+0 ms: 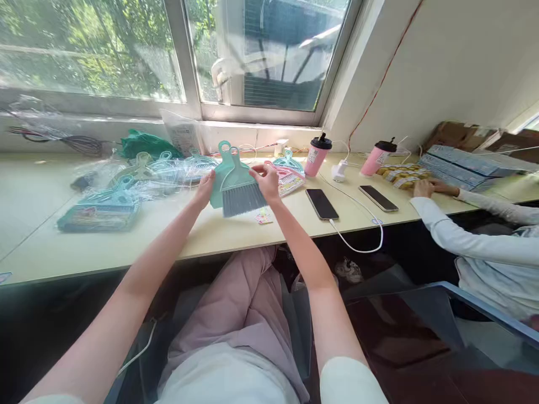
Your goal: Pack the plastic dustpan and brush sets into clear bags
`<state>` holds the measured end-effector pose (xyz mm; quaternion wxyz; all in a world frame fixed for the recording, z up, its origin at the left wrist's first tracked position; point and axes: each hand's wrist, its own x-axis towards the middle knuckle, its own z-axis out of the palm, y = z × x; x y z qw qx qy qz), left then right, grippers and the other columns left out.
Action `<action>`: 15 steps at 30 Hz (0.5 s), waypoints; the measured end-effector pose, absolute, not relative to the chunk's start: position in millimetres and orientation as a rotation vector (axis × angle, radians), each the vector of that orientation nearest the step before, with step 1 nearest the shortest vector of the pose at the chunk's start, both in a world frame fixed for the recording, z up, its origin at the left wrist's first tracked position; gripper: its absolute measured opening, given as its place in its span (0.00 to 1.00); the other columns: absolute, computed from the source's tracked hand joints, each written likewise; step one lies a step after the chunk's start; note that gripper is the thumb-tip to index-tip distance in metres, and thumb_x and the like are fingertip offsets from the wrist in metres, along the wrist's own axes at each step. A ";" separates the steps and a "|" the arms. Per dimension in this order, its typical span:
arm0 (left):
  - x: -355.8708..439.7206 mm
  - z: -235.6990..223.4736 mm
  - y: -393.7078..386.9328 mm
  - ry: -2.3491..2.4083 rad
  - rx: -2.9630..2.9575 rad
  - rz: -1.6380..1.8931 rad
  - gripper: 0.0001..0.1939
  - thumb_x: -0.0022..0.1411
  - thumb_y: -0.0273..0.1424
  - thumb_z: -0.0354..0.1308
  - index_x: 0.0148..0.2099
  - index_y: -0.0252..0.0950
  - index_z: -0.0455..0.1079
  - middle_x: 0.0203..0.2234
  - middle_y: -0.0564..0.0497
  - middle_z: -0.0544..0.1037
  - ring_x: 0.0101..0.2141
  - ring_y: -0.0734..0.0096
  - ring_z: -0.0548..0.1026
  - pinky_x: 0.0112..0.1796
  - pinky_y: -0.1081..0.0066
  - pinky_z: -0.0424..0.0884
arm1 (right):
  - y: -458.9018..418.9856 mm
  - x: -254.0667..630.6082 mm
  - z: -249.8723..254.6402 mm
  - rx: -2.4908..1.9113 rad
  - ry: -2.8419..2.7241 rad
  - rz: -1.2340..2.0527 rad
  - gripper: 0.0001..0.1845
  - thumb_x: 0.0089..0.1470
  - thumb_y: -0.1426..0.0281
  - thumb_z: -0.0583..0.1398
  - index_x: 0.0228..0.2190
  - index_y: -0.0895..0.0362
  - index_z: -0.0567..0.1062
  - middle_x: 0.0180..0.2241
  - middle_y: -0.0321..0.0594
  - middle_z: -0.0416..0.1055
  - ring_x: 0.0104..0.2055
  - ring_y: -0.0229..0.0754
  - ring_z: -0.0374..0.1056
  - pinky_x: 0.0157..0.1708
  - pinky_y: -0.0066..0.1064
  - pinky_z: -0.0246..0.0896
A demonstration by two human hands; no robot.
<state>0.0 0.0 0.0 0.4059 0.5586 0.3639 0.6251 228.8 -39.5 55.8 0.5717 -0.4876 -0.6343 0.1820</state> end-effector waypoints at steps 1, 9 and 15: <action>-1.2 1.5 -2.0 0.938 1.475 1.577 0.36 0.57 0.69 0.57 0.30 0.37 0.72 0.25 0.50 0.73 0.30 0.63 0.71 0.33 0.66 0.67 | -40.8 215.7 52.0 -1.168 -1.479 0.378 0.11 0.63 0.61 0.65 0.36 0.57 0.80 0.37 0.44 0.81 0.40 0.44 0.73 0.47 0.36 0.67; -9.0 8.6 -14.6 1.063 1.769 1.511 0.20 0.63 0.49 0.63 0.31 0.37 0.72 0.25 0.53 0.70 0.30 0.66 0.67 0.35 0.67 0.62 | -34.2 171.9 33.3 -1.389 -1.402 0.053 0.14 0.63 0.66 0.64 0.49 0.55 0.77 0.62 0.54 0.70 0.65 0.56 0.65 0.62 0.50 0.60; -4.1 9.9 -18.7 1.152 1.803 1.505 0.16 0.67 0.42 0.60 0.30 0.38 0.69 0.25 0.53 0.69 0.30 0.66 0.65 0.36 0.67 0.61 | -10.4 195.7 26.1 -1.118 -1.425 0.780 0.23 0.53 0.53 0.71 0.46 0.54 0.83 0.42 0.42 0.83 0.52 0.52 0.76 0.54 0.41 0.70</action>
